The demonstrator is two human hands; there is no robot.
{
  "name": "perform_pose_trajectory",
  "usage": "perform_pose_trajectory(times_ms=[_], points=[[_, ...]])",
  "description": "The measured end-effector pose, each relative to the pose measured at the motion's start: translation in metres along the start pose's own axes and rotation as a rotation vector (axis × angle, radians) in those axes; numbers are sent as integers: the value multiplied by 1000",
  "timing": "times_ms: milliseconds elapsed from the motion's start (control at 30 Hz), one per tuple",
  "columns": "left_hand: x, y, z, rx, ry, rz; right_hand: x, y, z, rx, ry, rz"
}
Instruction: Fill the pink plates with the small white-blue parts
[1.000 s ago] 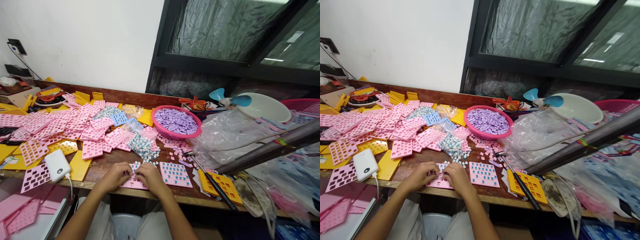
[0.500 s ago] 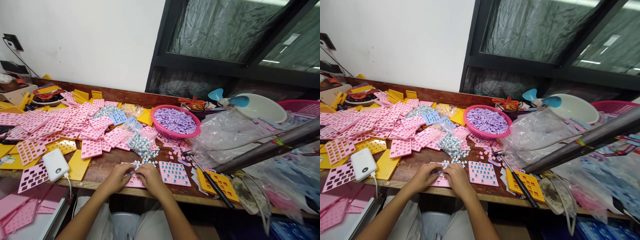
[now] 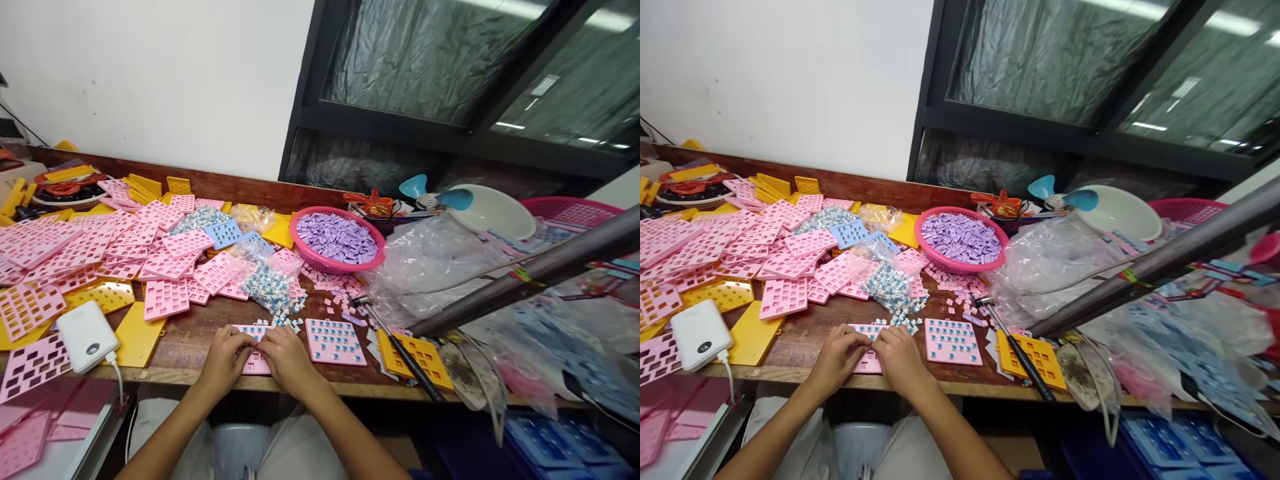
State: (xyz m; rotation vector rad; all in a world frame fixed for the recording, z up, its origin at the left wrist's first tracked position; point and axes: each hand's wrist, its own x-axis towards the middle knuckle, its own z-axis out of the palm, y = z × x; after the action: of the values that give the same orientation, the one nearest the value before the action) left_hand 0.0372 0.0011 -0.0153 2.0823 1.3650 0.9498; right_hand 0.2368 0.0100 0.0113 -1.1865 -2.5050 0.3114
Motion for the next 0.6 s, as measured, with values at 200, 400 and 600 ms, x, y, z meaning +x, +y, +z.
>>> perform_pose_trajectory(times_ms=[200,400,600], points=[[-3,3,0,-36,2,-36,8,87,-52,179,265,343],[-7,4,5,3,-13,76,39,156,-71,24,8,403],[-3,7,1,78,-46,165,52,167,-56,11,8,446]])
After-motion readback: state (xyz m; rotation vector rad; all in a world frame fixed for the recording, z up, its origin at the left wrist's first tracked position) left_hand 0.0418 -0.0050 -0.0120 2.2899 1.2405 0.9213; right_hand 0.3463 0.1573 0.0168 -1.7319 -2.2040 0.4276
